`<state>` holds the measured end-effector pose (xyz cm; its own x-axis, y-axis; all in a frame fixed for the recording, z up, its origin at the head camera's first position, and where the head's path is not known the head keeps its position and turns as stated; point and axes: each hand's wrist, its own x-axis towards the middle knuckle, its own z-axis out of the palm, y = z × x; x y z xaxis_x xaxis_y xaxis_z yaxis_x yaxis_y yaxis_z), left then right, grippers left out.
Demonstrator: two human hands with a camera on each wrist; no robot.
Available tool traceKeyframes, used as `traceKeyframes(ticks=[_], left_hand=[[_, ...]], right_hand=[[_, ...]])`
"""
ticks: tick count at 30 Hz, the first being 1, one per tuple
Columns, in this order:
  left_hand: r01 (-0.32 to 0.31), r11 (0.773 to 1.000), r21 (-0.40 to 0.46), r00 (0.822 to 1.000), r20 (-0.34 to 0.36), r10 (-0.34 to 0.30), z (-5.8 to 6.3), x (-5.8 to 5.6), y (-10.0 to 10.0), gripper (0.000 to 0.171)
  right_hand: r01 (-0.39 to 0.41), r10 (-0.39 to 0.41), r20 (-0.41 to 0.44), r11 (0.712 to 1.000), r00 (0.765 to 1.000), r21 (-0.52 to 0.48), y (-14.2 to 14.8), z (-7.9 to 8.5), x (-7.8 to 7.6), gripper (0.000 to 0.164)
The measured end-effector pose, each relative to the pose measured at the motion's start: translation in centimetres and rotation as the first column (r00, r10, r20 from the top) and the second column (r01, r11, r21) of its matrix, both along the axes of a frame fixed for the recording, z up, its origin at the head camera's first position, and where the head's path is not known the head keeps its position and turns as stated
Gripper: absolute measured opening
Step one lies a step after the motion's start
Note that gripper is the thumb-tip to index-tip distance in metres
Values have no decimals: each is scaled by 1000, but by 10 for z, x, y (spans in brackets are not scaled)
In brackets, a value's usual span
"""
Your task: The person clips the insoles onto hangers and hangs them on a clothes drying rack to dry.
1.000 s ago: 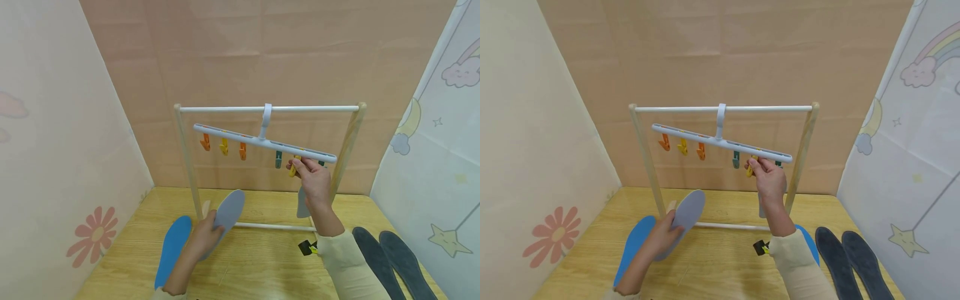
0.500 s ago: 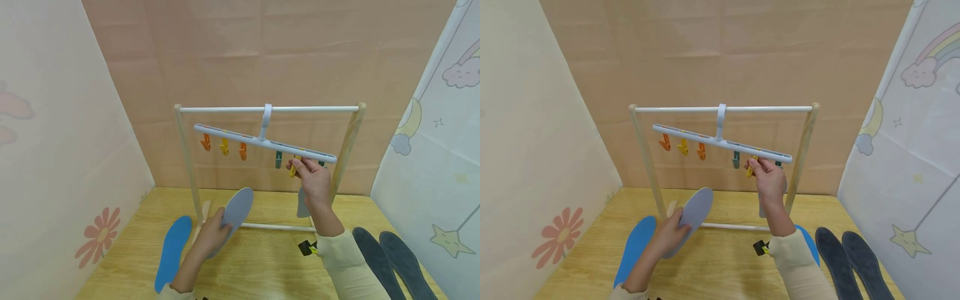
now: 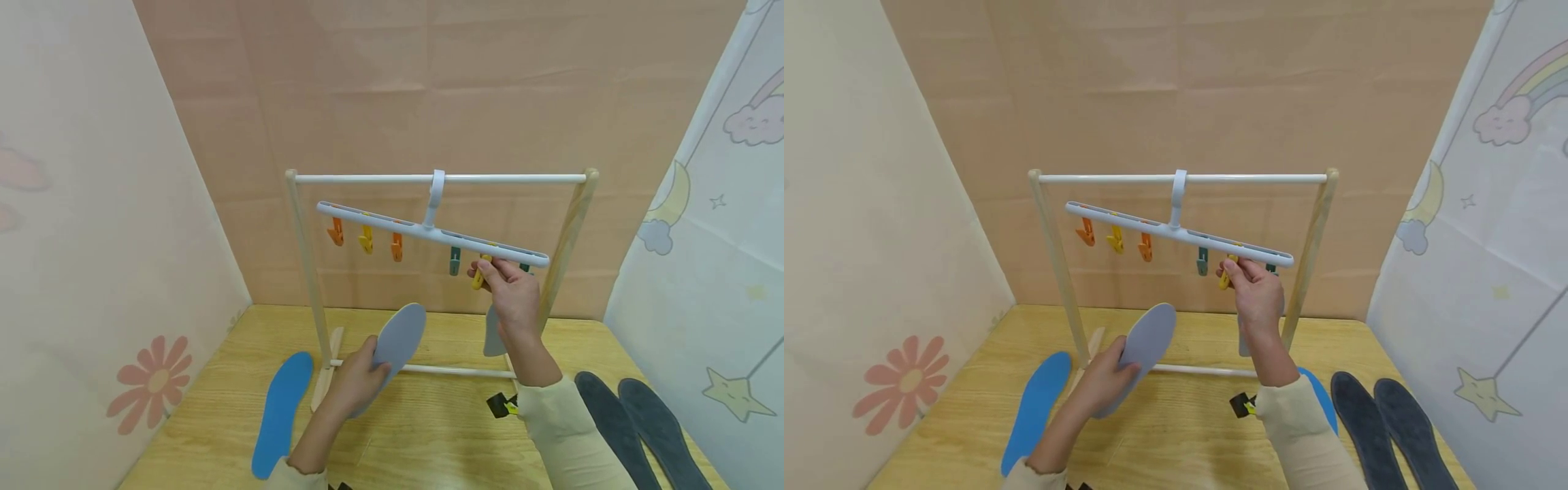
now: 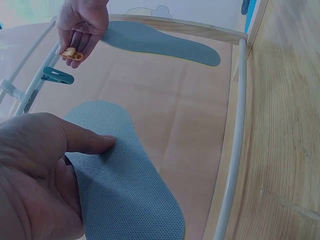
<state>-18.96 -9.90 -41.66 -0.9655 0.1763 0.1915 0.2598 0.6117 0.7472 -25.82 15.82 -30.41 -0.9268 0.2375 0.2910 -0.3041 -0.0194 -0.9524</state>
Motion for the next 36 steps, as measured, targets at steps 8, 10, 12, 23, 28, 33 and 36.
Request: traceKeyframes(ticks=[8, 10, 12, 23, 28, 33, 36], left_hand=[[20, 1000, 14, 1000, -4, -20, 6, 2, 5, 41], [29, 999, 28, 1000, -2, -28, 7, 2, 7, 41], [37, 998, 41, 999, 0, -37, 8, 2, 9, 41], [50, 996, 67, 999, -20, -49, 14, 3, 20, 38], [53, 996, 66, 998, -20, -52, 16, 3, 24, 36], [65, 995, 81, 998, -5, -65, 19, 3, 29, 40], [72, 993, 91, 997, 2, -73, 20, 3, 32, 42]], right_hand=[[-1, 1, -3, 1000, 1000, 8, 0, 2, 1, 38], [1, -1, 1, 1000, 1000, 8, 0, 2, 2, 38], [2, -2, 4, 1000, 1000, 5, 0, 3, 2, 39], [-10, 9, -8, 999, 1000, -33, 0, 1, 5, 32], [-8, 8, -7, 999, 1000, -35, 0, 0, 4, 35], [-3, 3, 8, 1000, 1000, -8, 0, 1, 5, 37], [1, -1, 11, 1000, 1000, -6, 0, 1, 5, 37]])
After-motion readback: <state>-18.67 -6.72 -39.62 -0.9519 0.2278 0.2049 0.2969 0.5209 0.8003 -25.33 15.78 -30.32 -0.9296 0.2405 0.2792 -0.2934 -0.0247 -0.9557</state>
